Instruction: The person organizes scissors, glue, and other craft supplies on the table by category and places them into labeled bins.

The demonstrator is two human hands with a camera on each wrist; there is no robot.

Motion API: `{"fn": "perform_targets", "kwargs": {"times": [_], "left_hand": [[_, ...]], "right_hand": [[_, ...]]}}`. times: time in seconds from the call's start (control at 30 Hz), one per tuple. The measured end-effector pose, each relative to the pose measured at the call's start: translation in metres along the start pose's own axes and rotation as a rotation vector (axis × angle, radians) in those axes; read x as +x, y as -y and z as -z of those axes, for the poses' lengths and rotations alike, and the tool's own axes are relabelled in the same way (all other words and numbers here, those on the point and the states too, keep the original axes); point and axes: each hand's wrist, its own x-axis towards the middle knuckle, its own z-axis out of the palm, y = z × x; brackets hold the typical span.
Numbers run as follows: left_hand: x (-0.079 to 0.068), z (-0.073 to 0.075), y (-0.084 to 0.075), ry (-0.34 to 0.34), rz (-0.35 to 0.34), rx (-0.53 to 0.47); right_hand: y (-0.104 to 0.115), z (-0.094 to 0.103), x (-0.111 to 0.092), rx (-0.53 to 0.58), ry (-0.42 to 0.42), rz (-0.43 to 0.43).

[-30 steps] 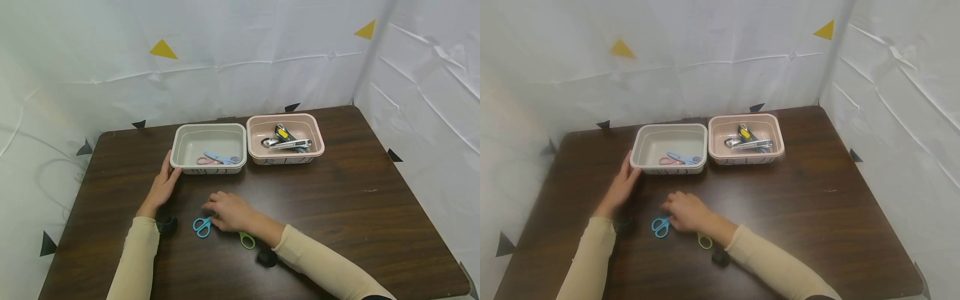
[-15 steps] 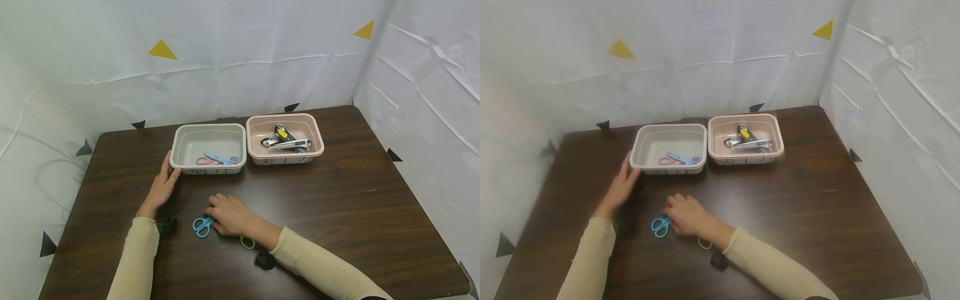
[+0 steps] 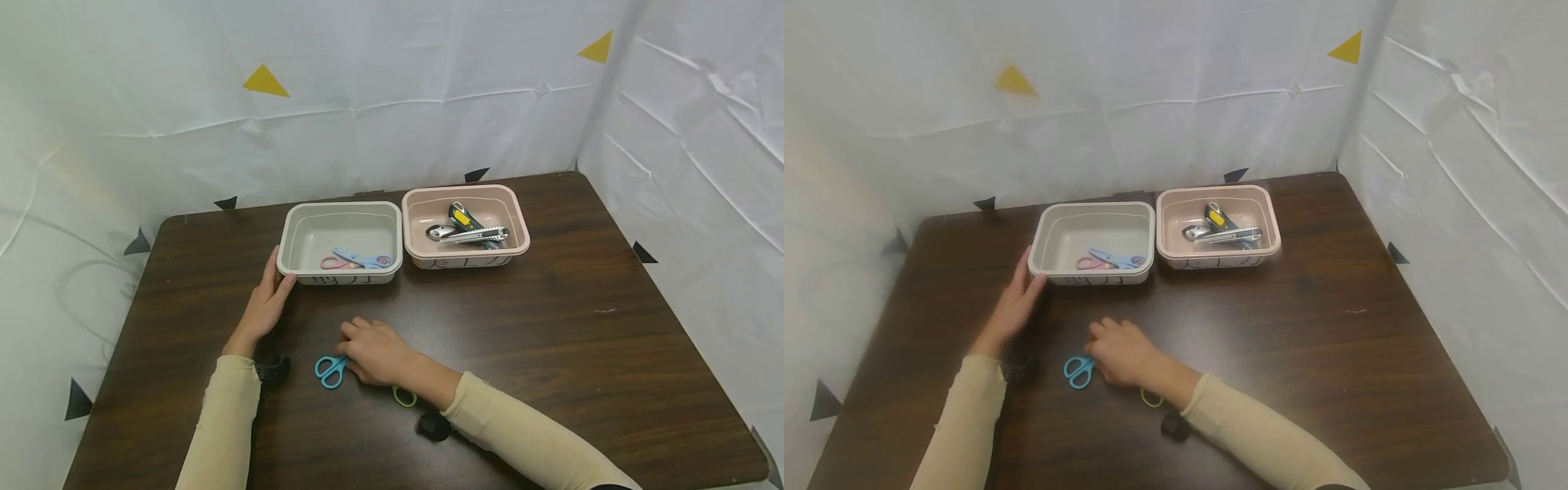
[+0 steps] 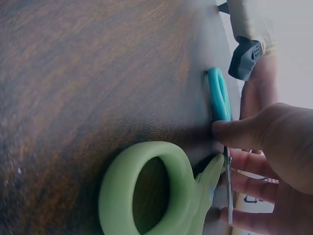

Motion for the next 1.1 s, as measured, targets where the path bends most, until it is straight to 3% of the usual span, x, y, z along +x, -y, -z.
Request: {"fn": "perform_targets", "kwargs": {"times": [0.33, 0.67, 1.1], "left_hand": [[-0.001, -0.001, 0.001, -0.008, -0.011, -0.003], [-0.001, 0.0, 0.0, -0.022, -0.013, -0.005], [-0.001, -0.001, -0.003, -0.023, -0.005, 0.007]], "right_hand": [[-0.001, -0.002, 0.001, -0.004, 0.003, 0.017], [-0.002, -0.001, 0.002, 0.015, -0.099, 0.035], [-0.007, 0.022, 0.003, 0.056, -0.198, 0.048]]}}
